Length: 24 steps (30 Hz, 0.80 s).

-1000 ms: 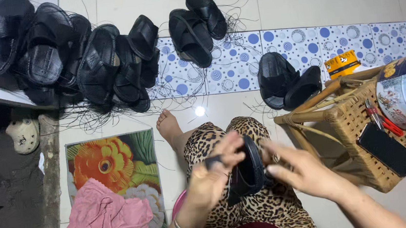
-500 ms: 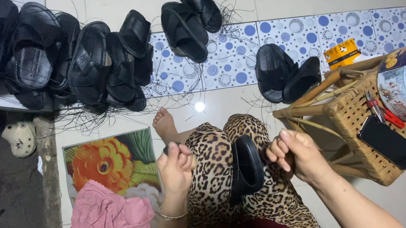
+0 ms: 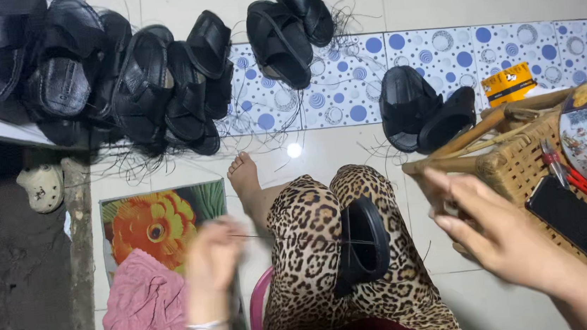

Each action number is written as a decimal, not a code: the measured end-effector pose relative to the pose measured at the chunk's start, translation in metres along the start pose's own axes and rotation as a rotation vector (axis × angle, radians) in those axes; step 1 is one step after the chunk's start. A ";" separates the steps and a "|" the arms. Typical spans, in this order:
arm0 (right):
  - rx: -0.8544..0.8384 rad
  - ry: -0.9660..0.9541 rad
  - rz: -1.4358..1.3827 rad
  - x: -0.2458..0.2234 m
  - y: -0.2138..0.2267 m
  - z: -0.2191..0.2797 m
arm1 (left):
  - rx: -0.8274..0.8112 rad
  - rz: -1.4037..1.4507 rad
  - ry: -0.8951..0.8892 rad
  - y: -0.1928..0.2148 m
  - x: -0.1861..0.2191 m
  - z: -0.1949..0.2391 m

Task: The person sits on the floor and sews a black slip-on shoe using a needle and thread. They repeatedly pass the needle through the shoe's sole and upper, pull the thread tight, and adjust the shoe's position on their lap. The person finishes by cutting the thread and placing the shoe aside.

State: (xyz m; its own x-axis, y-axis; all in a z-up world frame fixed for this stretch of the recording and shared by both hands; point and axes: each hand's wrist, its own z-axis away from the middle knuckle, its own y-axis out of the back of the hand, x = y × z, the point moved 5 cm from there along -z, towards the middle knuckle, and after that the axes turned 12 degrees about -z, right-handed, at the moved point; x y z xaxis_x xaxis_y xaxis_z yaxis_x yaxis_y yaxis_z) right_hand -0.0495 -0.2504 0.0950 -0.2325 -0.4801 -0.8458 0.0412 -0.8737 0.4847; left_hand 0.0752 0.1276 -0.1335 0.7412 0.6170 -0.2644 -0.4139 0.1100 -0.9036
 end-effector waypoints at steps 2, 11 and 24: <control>-0.156 0.052 0.170 0.019 -0.010 0.015 | 0.513 -0.877 -0.513 0.064 0.098 0.041; -0.400 -0.040 0.516 0.028 -0.034 0.012 | 0.769 -2.409 -1.057 -0.120 -0.045 0.004; -0.513 -0.193 0.827 0.022 -0.028 0.003 | -0.342 -2.661 -0.862 -0.131 -0.189 -0.065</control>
State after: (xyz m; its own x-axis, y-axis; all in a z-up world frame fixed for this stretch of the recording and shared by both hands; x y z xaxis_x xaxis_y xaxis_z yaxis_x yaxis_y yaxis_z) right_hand -0.0585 -0.2360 0.0637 -0.0936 -0.9728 -0.2118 0.6668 -0.2192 0.7123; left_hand 0.0238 -0.0546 0.0132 -0.7563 -0.3424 0.5575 0.3164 0.5544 0.7698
